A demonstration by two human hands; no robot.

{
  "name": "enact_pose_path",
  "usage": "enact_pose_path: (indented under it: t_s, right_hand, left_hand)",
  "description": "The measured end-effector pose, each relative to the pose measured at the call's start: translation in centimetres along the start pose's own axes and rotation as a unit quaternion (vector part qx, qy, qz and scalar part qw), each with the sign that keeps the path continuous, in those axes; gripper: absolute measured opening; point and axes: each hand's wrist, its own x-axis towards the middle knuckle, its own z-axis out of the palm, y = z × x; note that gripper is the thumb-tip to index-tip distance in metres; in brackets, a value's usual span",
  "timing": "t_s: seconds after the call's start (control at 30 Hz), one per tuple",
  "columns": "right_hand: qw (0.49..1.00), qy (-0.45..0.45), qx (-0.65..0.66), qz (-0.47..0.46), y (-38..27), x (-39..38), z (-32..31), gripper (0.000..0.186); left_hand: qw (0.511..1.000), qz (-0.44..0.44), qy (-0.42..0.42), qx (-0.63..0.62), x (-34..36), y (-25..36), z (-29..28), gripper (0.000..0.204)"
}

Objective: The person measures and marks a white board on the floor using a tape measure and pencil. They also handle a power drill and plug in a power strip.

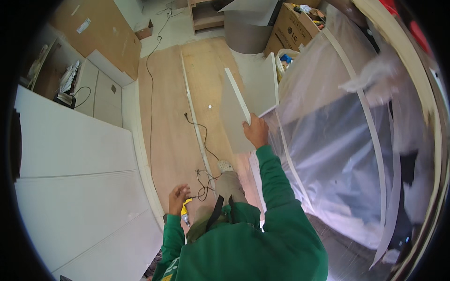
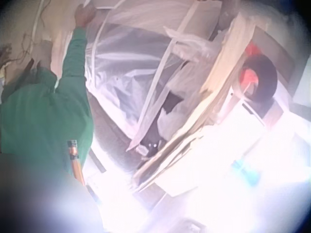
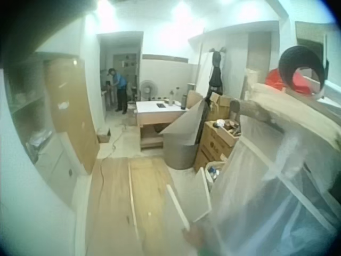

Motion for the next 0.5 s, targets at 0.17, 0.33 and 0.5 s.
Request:
enact_pose_path:
  t_s: [0.17, 0.33, 0.5]
  right_hand:
    - [0.998, -0.02, -0.008, -0.051, -2.7, -13.6, -6.7, 0.03]
    - [0.997, -0.041, -0.052, -0.038, -5.4, -26.1, -10.7, 0.027]
    - [0.992, -0.078, -0.104, -0.005, -4.5, -38.2, -9.3, 0.026]
  left_hand:
    - [0.987, 0.035, -0.147, -0.048, -3.3, 3.2, 2.8, 0.037]
    - [0.943, -0.048, -0.312, -0.109, -9.7, 6.1, 8.6, 0.053]
    - [0.906, -0.158, -0.323, -0.222, -14.6, 1.5, 12.4, 0.08]
